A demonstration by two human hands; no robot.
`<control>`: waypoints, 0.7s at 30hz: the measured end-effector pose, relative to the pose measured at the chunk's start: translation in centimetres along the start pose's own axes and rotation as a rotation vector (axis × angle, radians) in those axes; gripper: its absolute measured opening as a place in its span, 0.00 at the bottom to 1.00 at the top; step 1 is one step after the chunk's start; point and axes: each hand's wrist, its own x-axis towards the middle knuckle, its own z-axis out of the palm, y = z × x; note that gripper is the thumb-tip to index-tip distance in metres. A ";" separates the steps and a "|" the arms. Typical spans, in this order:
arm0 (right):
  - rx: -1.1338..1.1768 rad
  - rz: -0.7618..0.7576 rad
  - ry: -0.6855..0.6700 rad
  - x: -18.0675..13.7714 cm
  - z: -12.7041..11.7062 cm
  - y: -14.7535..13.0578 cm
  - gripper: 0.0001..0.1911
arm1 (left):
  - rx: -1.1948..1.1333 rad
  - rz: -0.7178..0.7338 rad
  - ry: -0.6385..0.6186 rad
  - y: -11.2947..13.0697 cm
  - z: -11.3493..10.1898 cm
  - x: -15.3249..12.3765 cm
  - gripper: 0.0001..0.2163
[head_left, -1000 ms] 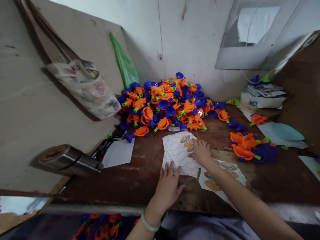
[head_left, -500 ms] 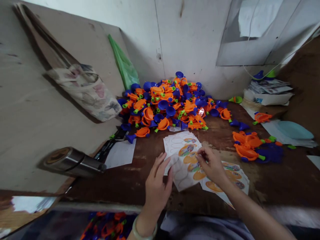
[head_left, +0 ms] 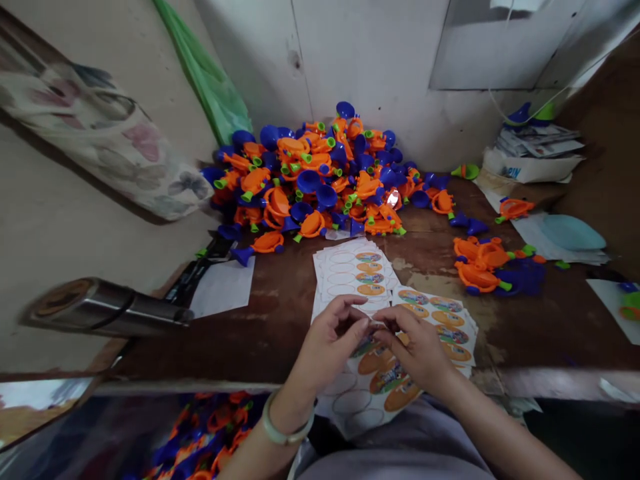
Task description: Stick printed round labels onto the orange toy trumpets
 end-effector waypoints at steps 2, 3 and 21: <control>0.001 0.026 0.019 -0.2 -0.2 -0.1 0.09 | 0.000 -0.013 0.009 0.2 0.1 0.0 0.16; -0.002 0.028 0.025 -0.2 -0.2 -0.1 0.09 | 0.008 -0.022 0.005 0.4 0.2 0.0 0.16; 0.033 0.128 0.050 -2.0 0.4 -0.6 0.18 | -0.135 -0.192 -0.047 1.6 1.2 0.2 0.15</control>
